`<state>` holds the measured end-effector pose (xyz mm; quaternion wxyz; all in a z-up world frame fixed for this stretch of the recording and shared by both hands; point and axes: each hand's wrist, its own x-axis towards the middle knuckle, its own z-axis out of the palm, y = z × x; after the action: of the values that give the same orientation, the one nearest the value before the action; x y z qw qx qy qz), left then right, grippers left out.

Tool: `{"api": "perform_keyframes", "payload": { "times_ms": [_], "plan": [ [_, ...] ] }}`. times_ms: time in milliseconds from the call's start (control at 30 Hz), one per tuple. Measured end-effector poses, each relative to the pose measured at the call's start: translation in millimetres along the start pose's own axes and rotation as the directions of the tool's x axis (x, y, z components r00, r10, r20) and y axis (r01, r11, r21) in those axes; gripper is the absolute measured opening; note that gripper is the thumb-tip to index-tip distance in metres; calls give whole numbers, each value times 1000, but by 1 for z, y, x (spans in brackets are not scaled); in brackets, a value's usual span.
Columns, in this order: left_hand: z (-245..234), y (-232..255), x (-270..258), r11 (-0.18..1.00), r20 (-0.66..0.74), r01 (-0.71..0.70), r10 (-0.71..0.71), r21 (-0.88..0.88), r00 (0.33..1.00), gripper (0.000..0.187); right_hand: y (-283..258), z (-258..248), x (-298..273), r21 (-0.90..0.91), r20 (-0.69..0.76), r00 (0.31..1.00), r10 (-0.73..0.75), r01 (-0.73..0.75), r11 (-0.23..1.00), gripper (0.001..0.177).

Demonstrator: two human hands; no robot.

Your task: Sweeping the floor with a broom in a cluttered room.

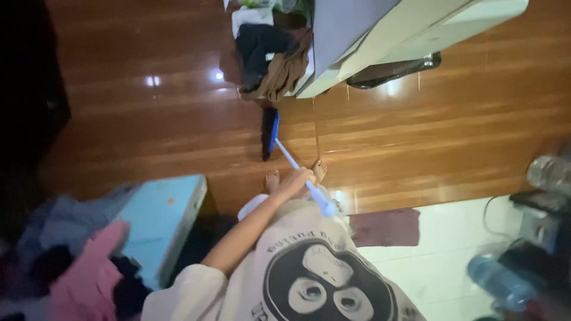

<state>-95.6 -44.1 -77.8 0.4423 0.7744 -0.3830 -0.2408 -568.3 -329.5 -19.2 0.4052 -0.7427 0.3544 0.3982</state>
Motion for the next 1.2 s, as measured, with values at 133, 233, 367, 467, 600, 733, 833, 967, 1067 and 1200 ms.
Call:
{"api": "perform_keyframes", "payload": {
  "times_ms": [133, 233, 367, 467, 600, 733, 833, 967, 1067, 1200],
  "plan": [
    [-5, 6, 4, 994, -68, 95, -99, -60, 993, 22, -50, -80, 125, -150, 49, 993, -111, 117, 982, 76],
    [-6, 16, 11, 981, -105, 168, -178, -98, 978, 23, -130, -127, 173, -230, 85, 987, -138, 154, 961, 72],
    [-8, 7, 39, 987, -134, 140, -150, -81, 980, 26, -294, -191, 160, -321, 102, 986, -135, 161, 933, 68],
    [20, -21, 59, 989, -206, 53, -81, -139, 975, 21, -410, -214, 117, 56, 57, 522, -851, 850, 525, 58],
    [8, 5, 78, 945, -241, 275, -313, -177, 919, 33, -473, -177, 88, 228, 119, 217, -969, 944, 239, 34],
    [-19, 69, 96, 898, -286, 406, -439, -169, 852, 34, -456, -145, 100, 551, -83, 338, -937, 799, 240, 37],
    [-23, 89, 81, 955, -475, 288, -286, -70, 832, 28, -469, -150, 53, 692, -144, 303, -942, 711, 123, 38],
    [-34, 74, 57, 971, -513, 235, -218, -32, 830, 29, -469, -126, 66, 732, -247, 275, -929, 681, 7, 36],
    [-10, 29, 41, 961, -498, 274, -217, 42, 840, 34, -436, -86, 108, 738, -254, 361, -897, 672, 61, 33],
    [34, -2, 47, 991, -437, 118, -133, -61, 890, 26, -369, -40, 159, 654, -486, 510, -710, 751, 92, 31]
  ]
}}
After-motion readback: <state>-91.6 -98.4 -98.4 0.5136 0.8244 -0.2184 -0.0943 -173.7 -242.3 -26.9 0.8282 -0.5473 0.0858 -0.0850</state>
